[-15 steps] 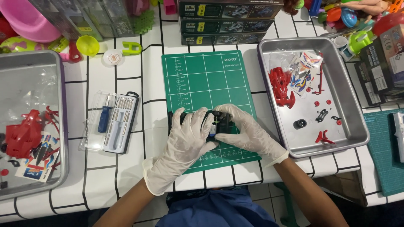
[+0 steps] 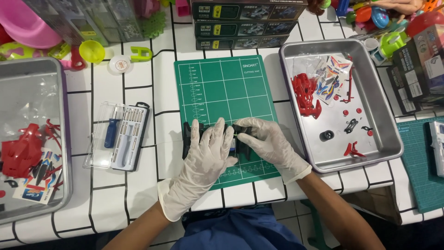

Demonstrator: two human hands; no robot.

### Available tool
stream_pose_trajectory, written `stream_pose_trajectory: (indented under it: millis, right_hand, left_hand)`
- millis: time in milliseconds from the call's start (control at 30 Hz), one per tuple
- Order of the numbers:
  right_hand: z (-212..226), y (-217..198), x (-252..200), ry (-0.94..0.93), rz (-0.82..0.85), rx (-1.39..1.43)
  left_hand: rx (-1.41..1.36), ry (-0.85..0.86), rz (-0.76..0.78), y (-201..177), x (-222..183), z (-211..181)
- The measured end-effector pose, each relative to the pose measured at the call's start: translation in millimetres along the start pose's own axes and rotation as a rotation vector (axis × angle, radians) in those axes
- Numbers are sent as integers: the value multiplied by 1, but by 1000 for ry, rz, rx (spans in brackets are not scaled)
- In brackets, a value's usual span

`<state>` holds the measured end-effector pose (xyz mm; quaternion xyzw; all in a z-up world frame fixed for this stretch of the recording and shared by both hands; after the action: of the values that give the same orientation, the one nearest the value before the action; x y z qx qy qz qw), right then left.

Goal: Assembling a mini 4WD model car by installing the motor, gears, batteries, and body shell onto the chassis.

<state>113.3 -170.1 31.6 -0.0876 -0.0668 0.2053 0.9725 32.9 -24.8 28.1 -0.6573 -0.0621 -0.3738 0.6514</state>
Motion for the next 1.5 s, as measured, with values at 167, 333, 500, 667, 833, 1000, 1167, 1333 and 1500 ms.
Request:
stream_pose_trajectory:
  millis: [167, 333, 500, 667, 833, 1000, 1167, 1333, 1500]
  right_hand:
    - [-2, -1, 0, 72, -17, 81]
    - [-6, 0, 1, 96, -40, 156]
    - [-2, -4, 1, 114, -37, 154]
    - [-1, -3, 4, 137, 19, 126]
    - [26, 2, 1, 138, 150, 73]
    - [38, 4, -2, 55, 341, -174]
    - [44, 8, -3, -15, 345, -357]
    - [36, 11, -3, -62, 303, -369]
    - [21, 8, -6, -110, 266, -386]
  left_hand:
    - [19, 6, 7, 1, 0, -4]
    - [-2, -2, 26, 2, 0, 0]
    - [-87, -17, 130, 4, -2, 7]
    - [-141, -48, 167, -3, 3, 8]
    - [-137, -81, 141, 0, 1, 8]
    - [-120, -101, 112, 4, -4, 9]
    - [-65, -78, 95, -4, -1, 8]
    - [-29, -60, 72, -12, 2, 6]
    - [-44, -33, 48, -14, 0, 6]
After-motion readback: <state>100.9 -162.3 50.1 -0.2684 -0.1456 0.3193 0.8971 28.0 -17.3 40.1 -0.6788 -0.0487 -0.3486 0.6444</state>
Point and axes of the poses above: each hand's wrist, its own x-axis towards the middle knuckle, its own y-axis out of the palm, z = x × y, the point moved 5 cm from there along x, towards the middle knuckle, and after that the axes turned 1 degree about x, right-handed, at the moved point
